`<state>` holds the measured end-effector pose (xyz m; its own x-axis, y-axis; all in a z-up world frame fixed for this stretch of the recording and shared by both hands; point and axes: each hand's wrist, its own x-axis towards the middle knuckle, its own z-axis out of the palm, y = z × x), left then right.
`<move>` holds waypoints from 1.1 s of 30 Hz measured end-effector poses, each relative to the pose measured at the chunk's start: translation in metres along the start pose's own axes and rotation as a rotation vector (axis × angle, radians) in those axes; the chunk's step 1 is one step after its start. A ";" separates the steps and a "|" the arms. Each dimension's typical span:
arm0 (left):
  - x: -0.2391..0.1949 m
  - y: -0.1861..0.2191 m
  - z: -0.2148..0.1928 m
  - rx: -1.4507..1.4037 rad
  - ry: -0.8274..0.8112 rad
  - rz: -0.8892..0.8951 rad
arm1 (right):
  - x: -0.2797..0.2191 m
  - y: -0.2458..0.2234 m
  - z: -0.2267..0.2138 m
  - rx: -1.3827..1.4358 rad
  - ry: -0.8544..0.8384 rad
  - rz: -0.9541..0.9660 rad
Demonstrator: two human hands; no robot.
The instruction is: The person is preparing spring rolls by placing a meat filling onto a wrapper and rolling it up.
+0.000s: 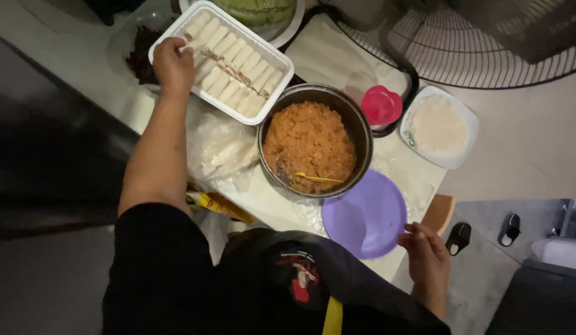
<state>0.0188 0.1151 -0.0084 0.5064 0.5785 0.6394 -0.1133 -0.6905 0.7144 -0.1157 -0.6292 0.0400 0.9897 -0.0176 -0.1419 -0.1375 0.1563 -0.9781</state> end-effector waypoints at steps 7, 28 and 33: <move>0.022 -0.039 0.006 0.305 -0.119 -0.029 | -0.007 -0.017 0.020 -0.018 0.077 0.053; 0.033 0.015 -0.018 1.170 -0.605 0.120 | -0.008 -0.035 0.033 -0.067 0.138 0.078; 0.027 -0.016 -0.019 1.038 -0.479 0.185 | -0.006 -0.017 0.012 -0.061 0.181 0.098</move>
<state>0.0185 0.1500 0.0031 0.8527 0.3607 0.3780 0.4243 -0.9002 -0.0980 -0.1184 -0.6197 0.0597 0.9490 -0.1827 -0.2569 -0.2407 0.1063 -0.9648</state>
